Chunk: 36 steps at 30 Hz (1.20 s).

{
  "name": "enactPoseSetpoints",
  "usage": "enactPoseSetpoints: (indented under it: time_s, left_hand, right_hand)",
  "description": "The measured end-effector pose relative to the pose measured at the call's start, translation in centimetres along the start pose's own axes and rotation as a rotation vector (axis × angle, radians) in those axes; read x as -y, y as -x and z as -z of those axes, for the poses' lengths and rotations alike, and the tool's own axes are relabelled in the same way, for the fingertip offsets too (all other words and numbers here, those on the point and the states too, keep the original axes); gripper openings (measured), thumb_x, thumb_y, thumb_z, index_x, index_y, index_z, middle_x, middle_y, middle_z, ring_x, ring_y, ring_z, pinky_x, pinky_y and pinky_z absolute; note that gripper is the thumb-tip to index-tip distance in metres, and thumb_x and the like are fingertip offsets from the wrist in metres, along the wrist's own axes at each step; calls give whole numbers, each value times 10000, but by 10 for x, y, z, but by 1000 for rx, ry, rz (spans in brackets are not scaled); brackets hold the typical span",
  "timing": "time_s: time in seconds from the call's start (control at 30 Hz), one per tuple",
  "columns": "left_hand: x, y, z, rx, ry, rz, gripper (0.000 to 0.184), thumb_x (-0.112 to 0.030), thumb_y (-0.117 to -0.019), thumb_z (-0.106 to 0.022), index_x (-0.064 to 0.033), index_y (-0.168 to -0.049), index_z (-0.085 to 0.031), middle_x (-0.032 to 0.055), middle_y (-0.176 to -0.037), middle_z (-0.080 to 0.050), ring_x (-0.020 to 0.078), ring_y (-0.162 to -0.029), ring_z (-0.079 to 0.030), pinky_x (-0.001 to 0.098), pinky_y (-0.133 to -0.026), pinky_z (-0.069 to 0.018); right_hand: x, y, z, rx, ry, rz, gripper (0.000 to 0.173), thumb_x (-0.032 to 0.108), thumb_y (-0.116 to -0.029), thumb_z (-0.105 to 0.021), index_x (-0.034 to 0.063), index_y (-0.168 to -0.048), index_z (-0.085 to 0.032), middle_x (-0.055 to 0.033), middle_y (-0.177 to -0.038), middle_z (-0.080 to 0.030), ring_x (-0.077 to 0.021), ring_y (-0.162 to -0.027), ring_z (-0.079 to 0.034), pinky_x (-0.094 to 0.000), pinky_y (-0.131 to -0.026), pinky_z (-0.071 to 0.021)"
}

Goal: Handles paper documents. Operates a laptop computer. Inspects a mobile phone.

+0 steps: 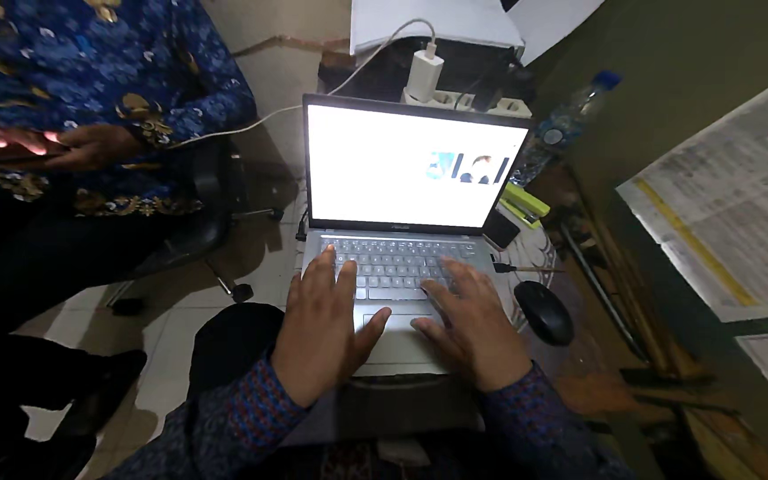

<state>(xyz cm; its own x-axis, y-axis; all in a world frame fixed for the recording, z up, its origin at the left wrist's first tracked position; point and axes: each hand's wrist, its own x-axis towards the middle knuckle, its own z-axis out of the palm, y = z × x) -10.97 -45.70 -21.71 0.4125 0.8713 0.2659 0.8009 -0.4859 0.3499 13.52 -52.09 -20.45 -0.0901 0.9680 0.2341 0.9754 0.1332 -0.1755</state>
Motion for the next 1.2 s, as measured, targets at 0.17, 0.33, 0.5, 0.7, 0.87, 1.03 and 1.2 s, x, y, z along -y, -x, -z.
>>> enactPoseSetpoints:
  time_s: [0.17, 0.33, 0.5, 0.7, 0.87, 1.03, 1.2]
  left_hand:
    - [0, 0, 0, 3, -1, 9, 922, -798, -899, -416, -69, -1449, -539, 266, -1542, -438, 439, -1414, -452, 654, -1107, -393]
    - [0, -1, 1, 15, 6, 11, 909, -796, -897, -417, -83, -1446, -544, 260, -1547, -434, 432, -1414, -454, 653, -1106, -392]
    - [0, 0, 0, -5, 5, 7, 911, -798, -896, -434, -81, -1446, -544, 253, -1534, -453, 433, -1403, -465, 652, -1099, -402]
    - [0, -1, 0, -4, -16, -13, 926, -800, -899, -422, -72, -1460, -532, 263, -1529, -455, 440, -1399, -466, 654, -1093, -405]
    - [0, 0, 1, -11, -12, -13, 913, -792, -905, -428, -79, -1465, -532, 259, -1525, -463, 437, -1403, -464, 656, -1100, -399]
    - [0, 0, 1, 2, -18, -9, 908, -794, -907, -409, -95, -1475, -522, 256, -1536, -449, 434, -1412, -453, 653, -1100, -398]
    - [0, -1, 1, 15, -28, -11, 908, -799, -903, -392, -111, -1482, -517, 254, -1546, -437, 428, -1417, -448, 650, -1099, -396]
  right_hand:
    - [7, -24, -5, 60, 39, -45, 737, 772, -957, -334, 251, -1378, -643, -151, -1571, -469, -406, -1471, -391, -643, -1188, -298]
    - [6, -24, -5, 98, 59, -90, 770, 806, -935, -323, 291, -1438, -597, -149, -1599, -433, -416, -1495, -351, -676, -1192, -264]
    - [-7, 3, 0, -93, 48, -84, 801, 782, -954, -307, 211, -1428, -607, -227, -1453, -548, -437, -1378, -485, -666, -1120, -373]
    - [-19, 21, -5, -114, 14, -142, 749, 716, -977, -345, 187, -1449, -587, -229, -1469, -535, -421, -1369, -501, -623, -1102, -420]
    - [-19, 23, -9, -139, -15, -130, 733, 697, -989, -357, 158, -1411, -617, -194, -1432, -577, -387, -1347, -529, -582, -1093, -445]
    - [-20, 25, -9, -140, -38, -131, 728, 686, -999, -340, 142, -1383, -635, -196, -1429, -579, -378, -1346, -536, -563, -1096, -455]
    - [-21, 26, -11, -159, -51, -123, 715, 678, -1002, -360, 132, -1361, -650, -199, -1416, -590, -371, -1334, -550, -553, -1090, -466]
